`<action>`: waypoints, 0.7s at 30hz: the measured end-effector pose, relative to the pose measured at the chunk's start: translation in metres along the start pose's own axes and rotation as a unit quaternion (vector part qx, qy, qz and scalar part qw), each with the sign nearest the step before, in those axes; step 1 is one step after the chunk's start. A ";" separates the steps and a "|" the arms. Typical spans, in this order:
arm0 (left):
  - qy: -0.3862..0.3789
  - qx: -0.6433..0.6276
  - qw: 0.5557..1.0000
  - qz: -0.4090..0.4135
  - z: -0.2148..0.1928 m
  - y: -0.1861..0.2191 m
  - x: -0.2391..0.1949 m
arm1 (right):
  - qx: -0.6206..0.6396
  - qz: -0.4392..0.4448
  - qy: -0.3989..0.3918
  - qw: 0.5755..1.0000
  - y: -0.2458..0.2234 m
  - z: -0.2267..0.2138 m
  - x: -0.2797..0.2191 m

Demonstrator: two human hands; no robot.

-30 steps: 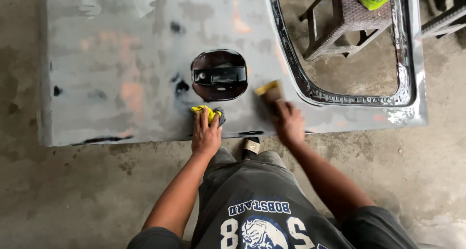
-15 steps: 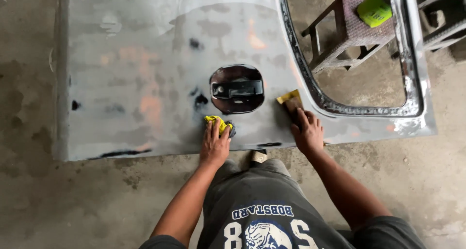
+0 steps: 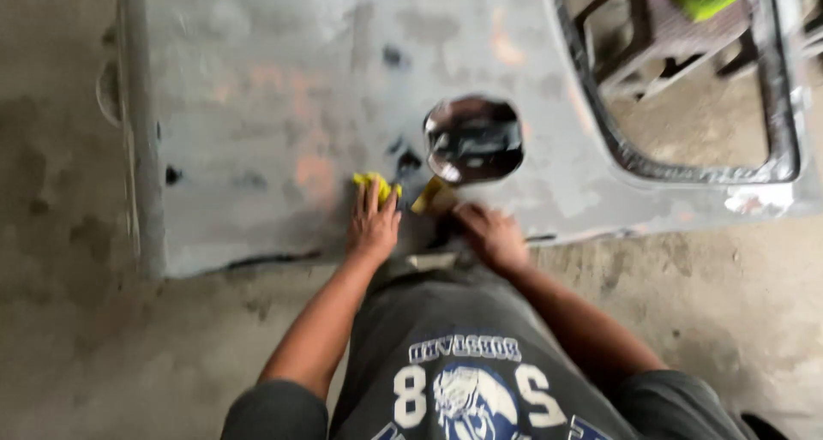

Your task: Sanding a car door or panel with sandpaper and water.

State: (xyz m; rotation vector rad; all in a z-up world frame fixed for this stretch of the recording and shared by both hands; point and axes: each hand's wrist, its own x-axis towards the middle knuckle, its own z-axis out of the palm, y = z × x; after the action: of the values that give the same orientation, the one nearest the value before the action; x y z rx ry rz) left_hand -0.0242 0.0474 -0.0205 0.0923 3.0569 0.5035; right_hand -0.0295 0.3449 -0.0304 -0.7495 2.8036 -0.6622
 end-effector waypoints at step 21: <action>0.132 -0.043 0.985 -0.105 -0.015 -0.063 0.041 | -0.041 -0.026 -0.009 0.999 -0.071 0.003 0.118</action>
State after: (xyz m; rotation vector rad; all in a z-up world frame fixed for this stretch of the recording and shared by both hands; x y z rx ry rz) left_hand -0.0692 -0.0148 -0.0278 -0.3235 3.2367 0.6795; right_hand -0.0990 0.2289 -0.0060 -0.8407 2.8188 -0.5477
